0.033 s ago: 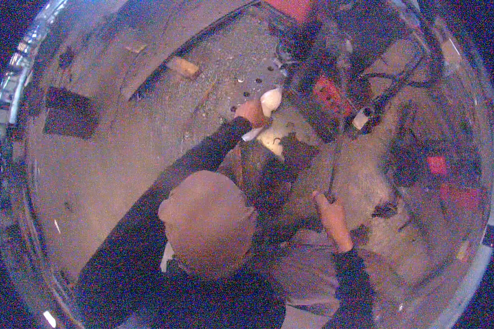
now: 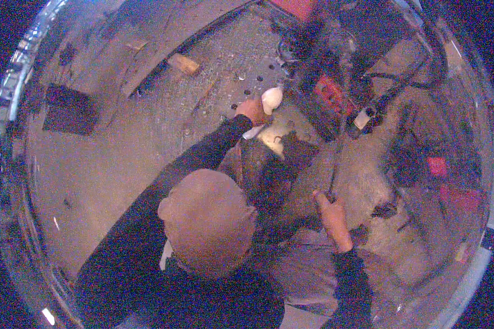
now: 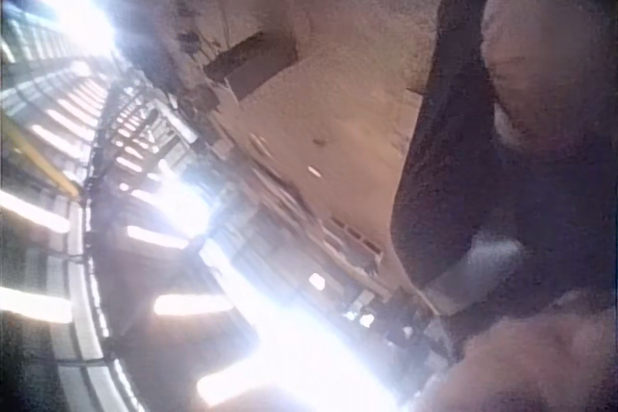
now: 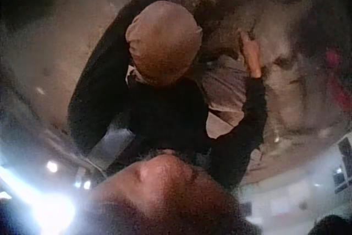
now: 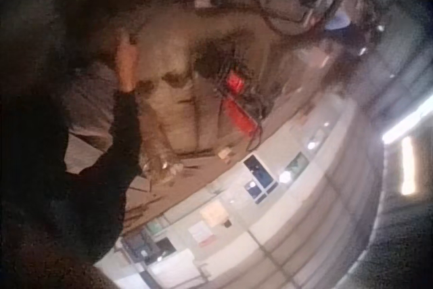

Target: The person sits on the floor and operates a red drill press to drill holes into a flat metal plate. They repeatedly apply liquid from a white bottle to the drilling area and use the machine's lever to lower and raise the drill bit.

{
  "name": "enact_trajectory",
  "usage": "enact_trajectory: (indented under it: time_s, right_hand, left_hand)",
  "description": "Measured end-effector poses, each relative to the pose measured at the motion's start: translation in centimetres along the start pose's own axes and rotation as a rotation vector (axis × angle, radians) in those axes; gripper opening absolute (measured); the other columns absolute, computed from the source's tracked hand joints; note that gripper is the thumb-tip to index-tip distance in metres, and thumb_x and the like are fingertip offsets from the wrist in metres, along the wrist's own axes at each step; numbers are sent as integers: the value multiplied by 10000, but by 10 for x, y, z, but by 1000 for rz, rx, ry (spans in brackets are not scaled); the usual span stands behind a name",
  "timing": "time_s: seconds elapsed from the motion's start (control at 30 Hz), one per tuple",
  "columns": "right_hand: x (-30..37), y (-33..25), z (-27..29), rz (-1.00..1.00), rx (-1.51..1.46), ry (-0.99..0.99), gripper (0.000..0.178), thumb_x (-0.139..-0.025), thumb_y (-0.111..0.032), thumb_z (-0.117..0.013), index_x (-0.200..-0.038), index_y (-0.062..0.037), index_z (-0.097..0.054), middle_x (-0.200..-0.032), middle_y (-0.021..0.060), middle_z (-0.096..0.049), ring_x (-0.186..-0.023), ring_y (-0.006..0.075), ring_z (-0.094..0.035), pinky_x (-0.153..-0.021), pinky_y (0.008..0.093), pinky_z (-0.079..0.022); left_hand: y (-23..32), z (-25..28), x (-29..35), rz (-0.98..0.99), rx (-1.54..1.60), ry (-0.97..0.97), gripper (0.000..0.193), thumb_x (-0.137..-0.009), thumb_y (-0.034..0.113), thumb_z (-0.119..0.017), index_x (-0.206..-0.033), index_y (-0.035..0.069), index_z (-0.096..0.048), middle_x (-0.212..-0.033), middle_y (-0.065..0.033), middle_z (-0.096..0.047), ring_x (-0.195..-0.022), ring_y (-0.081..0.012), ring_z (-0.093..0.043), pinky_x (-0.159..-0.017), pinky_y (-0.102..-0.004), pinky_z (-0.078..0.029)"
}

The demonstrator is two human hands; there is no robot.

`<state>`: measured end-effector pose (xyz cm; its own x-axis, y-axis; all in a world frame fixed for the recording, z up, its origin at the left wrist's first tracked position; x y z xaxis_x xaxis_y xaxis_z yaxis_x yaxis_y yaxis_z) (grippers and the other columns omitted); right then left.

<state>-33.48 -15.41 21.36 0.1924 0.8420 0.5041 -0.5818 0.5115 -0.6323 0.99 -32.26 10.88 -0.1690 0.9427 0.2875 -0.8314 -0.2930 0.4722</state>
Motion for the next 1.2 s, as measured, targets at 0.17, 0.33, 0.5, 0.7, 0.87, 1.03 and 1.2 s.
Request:
enact_trajectory:
  time_s: [0.17,0.33,0.5,0.7,0.87,1.03,1.2]
  right_hand:
    - [11,-16,6,-17,37,-100,353,-824,-355,-692,-854,-24,-571,-768,59,-545,-683,168,-483,-622,308,-369]
    - [20,-31,8,-18,95,-122,651,-828,-445,-675,-1158,106,-564,-1090,239,-642,-1026,342,-613,-912,396,-466]
    - [8,-10,5,31,3,-28,419,-823,-350,-708,-981,6,-553,-818,79,-562,-699,175,-509,-607,304,-380]
    - [6,-12,5,40,-34,-52,279,-831,-297,-711,-873,-78,-543,-621,-35,-491,-466,73,-405,-403,258,-284]
    - [13,-26,12,-31,82,-95,576,-819,-424,-690,-1092,76,-602,-995,191,-666,-889,290,-638,-801,379,-494]
    - [21,-45,12,-65,46,-128,497,-820,-414,-687,-984,53,-640,-834,116,-664,-694,220,-613,-644,356,-489]
    - [11,-29,9,5,-71,-47,244,-839,-271,-695,-759,-95,-545,-589,-54,-466,-457,62,-384,-414,263,-265]
  left_hand:
    - [0,0,4,-24,3,16,691,-642,446,-763,-1108,-14,-541,-1011,-228,-670,-941,-371,-664,-829,-459,-538]
    - [-6,-2,0,-13,-56,-29,761,-649,497,-762,-1154,-15,-515,-1059,-211,-665,-968,-359,-660,-844,-442,-535]
    - [1,0,1,10,-103,-39,808,-661,531,-761,-1186,-21,-491,-1078,-204,-657,-1000,-349,-651,-863,-431,-526]
    - [3,7,6,24,-92,-70,790,-673,514,-763,-1184,-24,-491,-1074,-209,-657,-1012,-348,-648,-871,-433,-524]
    - [5,7,5,0,-69,-68,780,-676,494,-764,-1191,-26,-492,-1070,-217,-658,-998,-353,-653,-870,-429,-530]
    - [2,11,4,13,-73,-50,772,-677,486,-767,-1194,-21,-499,-1072,-217,-661,-996,-353,-656,-866,-427,-533]
    - [10,9,3,24,-76,-34,778,-653,504,-790,-1172,-9,-520,-1069,-210,-664,-988,-351,-660,-855,-438,-537]
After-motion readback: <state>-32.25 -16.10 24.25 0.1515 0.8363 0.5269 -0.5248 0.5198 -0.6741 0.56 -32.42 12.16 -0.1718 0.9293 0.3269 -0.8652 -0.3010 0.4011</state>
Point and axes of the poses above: each hand's wrist, its own x-axis away from the middle knuckle, its own z-axis out of the back of the hand, y = z × x, the point moved 2 cm from there along -x, towards the middle knuckle
